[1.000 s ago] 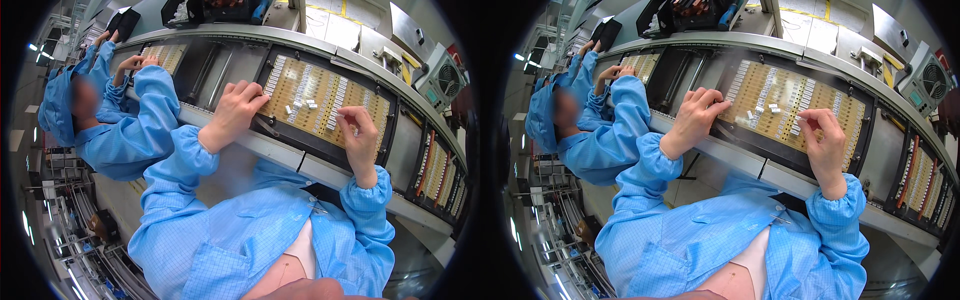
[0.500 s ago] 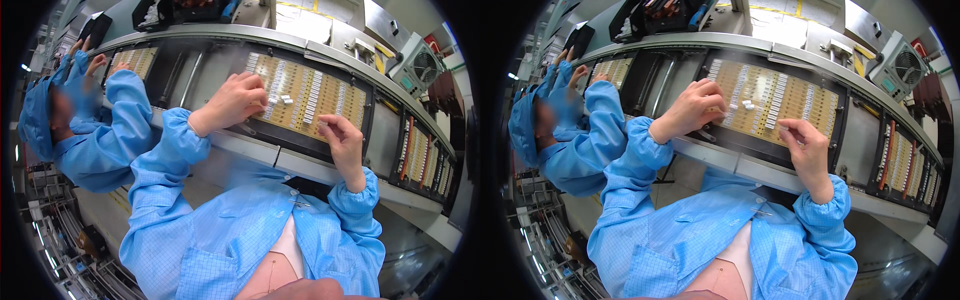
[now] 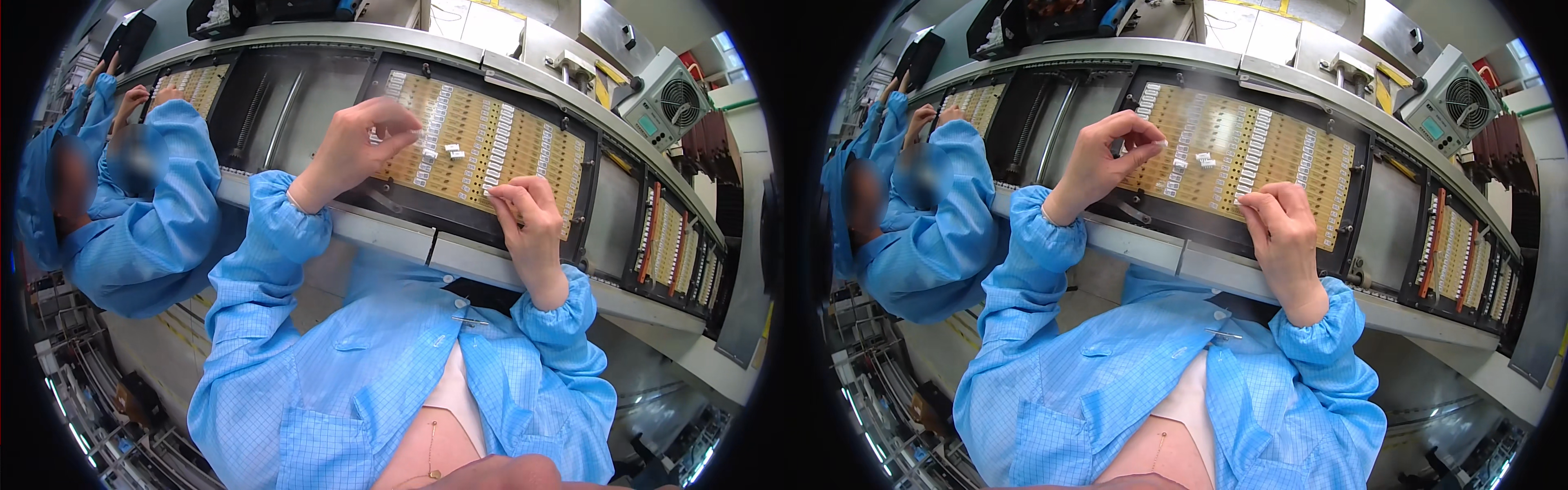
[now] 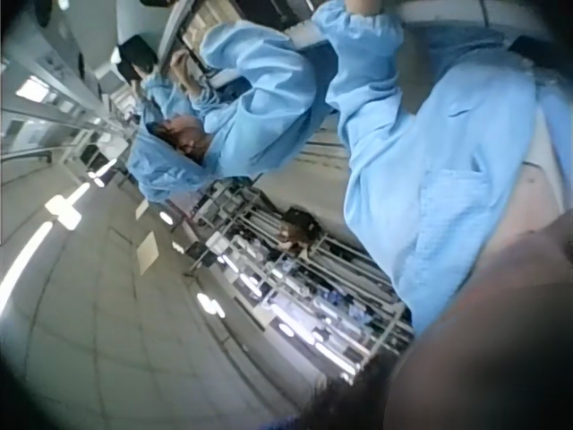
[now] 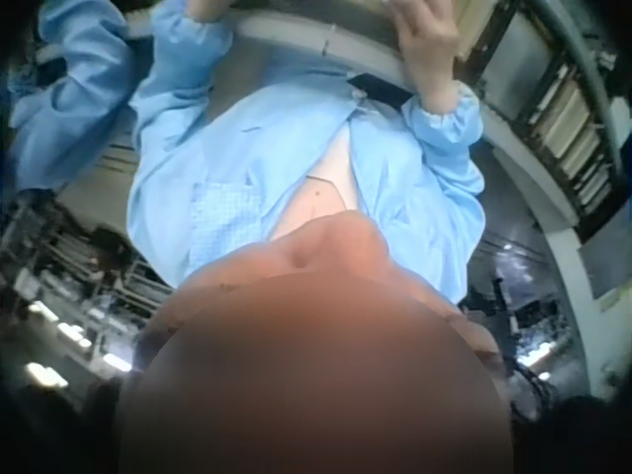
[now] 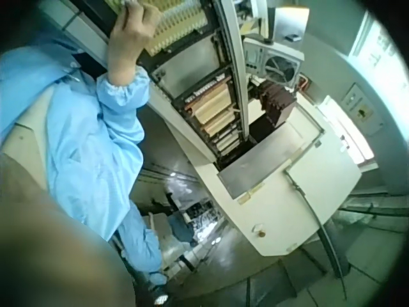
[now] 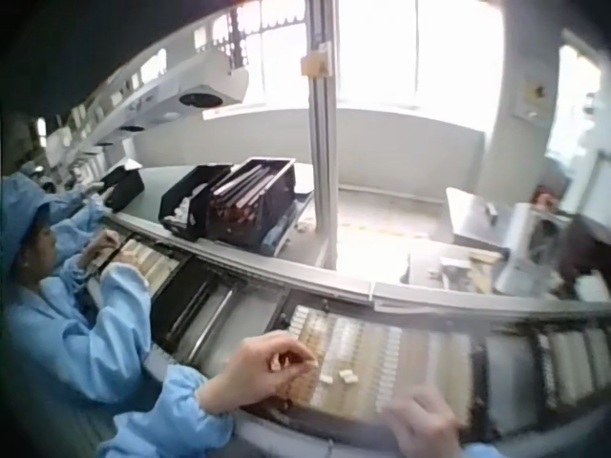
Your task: An assembly line worker is seen placing components and stickers onto circuit boards and using a manual tool to secure parts.
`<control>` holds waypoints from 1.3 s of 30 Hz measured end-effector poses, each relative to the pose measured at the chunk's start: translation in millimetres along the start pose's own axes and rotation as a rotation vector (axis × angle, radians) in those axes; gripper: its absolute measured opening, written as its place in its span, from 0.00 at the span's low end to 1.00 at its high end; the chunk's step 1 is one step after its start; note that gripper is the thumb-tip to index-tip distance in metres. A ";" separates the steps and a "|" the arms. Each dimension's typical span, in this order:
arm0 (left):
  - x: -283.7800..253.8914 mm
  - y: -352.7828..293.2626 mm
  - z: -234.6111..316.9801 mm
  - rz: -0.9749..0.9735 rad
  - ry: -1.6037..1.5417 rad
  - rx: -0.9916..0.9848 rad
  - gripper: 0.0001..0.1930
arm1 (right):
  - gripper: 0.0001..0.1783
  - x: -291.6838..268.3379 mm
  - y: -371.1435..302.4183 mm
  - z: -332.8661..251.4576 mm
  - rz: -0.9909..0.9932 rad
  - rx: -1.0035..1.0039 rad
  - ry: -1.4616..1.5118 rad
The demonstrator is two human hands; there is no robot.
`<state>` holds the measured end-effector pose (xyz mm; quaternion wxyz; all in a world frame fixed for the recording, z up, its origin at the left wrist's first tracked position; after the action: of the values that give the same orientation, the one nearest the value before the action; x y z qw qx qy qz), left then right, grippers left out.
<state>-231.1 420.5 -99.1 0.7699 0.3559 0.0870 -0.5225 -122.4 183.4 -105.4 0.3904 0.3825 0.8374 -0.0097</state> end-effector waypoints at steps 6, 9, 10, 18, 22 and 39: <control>-0.8 -2.4 -9.9 0.065 -0.053 -0.012 0.05 | 0.05 1.6 -1.2 4.3 -0.012 0.029 -0.010; -0.5 -4.0 -11.7 0.085 -0.073 -0.034 0.05 | 0.04 -0.1 -1.5 4.1 -0.020 0.034 -0.010; -0.1 -4.6 -12.7 0.086 -0.074 -0.035 0.05 | 0.04 -0.7 -1.8 4.7 -0.025 0.055 0.002; -3.2 -7.8 -17.6 0.129 -0.100 -0.060 0.05 | 0.11 -7.1 -7.6 -10.5 0.011 -0.153 -0.249; -10.5 -9.2 -9.0 0.065 -0.051 -0.100 0.05 | 0.20 -11.8 -16.3 -18.6 -0.086 -0.201 -0.504; -18.0 -33.5 10.4 -0.026 0.394 0.136 0.09 | 0.10 49.7 45.1 -34.5 -0.039 -0.331 -0.381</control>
<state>-270.6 420.6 -97.7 0.7052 0.5013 0.2048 -0.4576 -135.5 257.6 -101.5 0.5984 0.2881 0.7460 0.0480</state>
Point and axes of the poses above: each hand's wrist, its own y-axis towards the middle knuckle, its own x-axis out of the palm, z = x × y, the point moved 4 cm from there along y, towards the middle knuckle, and after that the axes turned 10 degrees about x, right-handed, at the moved point
